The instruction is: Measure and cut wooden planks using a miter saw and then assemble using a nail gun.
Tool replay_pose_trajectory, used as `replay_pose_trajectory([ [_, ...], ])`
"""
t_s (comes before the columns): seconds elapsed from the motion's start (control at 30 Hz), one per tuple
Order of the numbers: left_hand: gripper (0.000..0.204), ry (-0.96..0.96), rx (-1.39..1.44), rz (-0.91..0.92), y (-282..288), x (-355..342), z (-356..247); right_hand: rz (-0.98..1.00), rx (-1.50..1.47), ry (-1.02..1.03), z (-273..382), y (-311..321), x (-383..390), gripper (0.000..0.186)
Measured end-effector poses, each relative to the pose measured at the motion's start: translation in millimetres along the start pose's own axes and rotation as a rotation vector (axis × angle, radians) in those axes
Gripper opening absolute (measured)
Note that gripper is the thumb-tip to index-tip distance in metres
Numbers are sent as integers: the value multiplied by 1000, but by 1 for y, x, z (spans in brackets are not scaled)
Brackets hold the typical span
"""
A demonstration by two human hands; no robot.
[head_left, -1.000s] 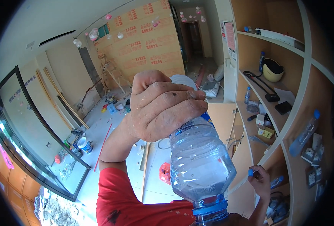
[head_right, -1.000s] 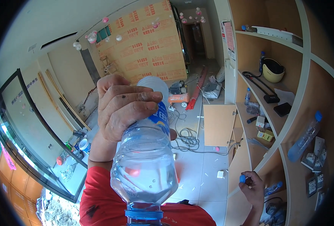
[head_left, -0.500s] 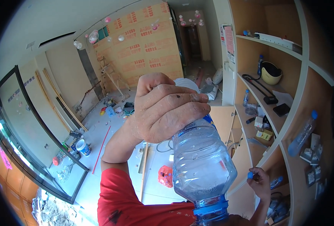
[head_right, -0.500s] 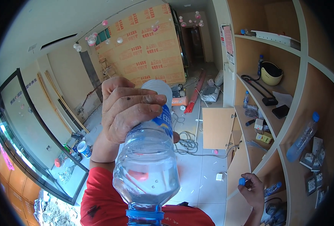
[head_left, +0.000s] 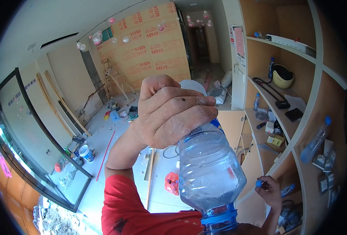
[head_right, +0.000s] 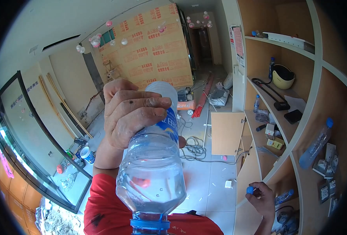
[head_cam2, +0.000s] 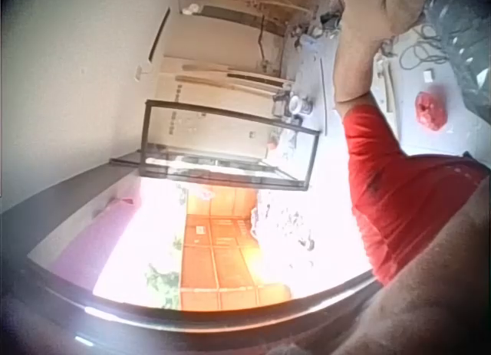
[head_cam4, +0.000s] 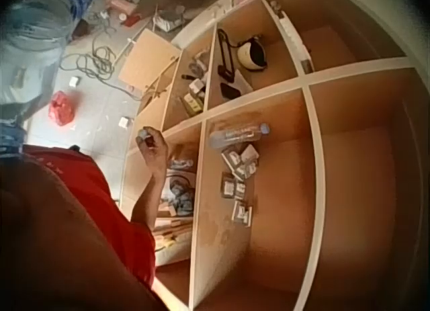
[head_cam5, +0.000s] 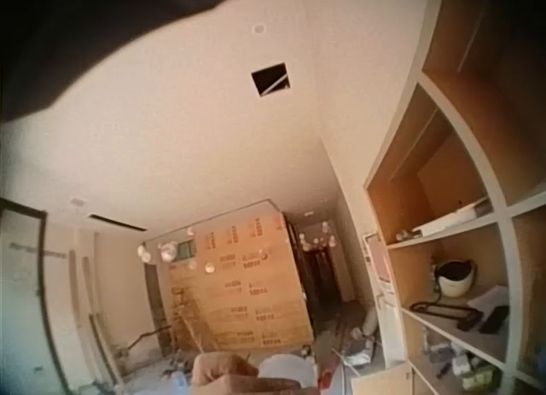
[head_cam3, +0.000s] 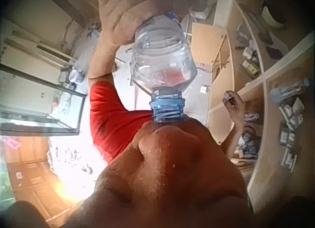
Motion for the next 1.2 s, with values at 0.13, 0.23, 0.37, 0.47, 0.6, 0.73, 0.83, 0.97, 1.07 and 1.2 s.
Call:
replay_pose_trajectory([
  [0.13, 31, -11, -2, -10, 1, 0, 2, 5, 13, -37, 6, -2, -3, 36],
  [0.23, 31, -23, -15, -17, 1, 1, 3, 10, 41, 13, 10, -4, -6, 35],
  [0.37, 31, -19, -25, 3, 2, 1, 6, 60, 52, -15, 8, -8, -9, 32],
  [0.47, 30, -19, -16, -35, 4, 2, 6, 65, 77, -38, 9, -10, -10, 33],
  [0.6, 30, -5, -2, -20, 2, 4, 7, 15, 87, -39, 11, -8, -10, 38],
  [0.73, 28, 17, 30, 2, -3, 9, 4, 26, 48, 4, 8, -8, -7, 39],
  [0.83, 28, 56, 104, 44, -13, 18, -2, 2, -33, 50, 33, -4, -1, 41],
  [0.97, 32, 130, 290, 134, -42, 41, -13, 7, -243, 165, 71, 0, 3, 41],
  [1.07, 40, 204, 480, 252, -72, 70, -25, 42, -439, 249, 105, -2, -8, 46],
  [1.2, 52, 383, 824, 372, -116, 117, -60, 155, -208, 502, 165, -11, -22, 53],
])
Point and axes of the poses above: each hand's wrist, its own x-axis away from the middle knuckle, its own y-axis out of the back of the hand, z = x × y, the point moved 9 cm from there along -x, towards the middle knuckle, and after that the axes turned 7 degrees about z, right-handed, at the moved point
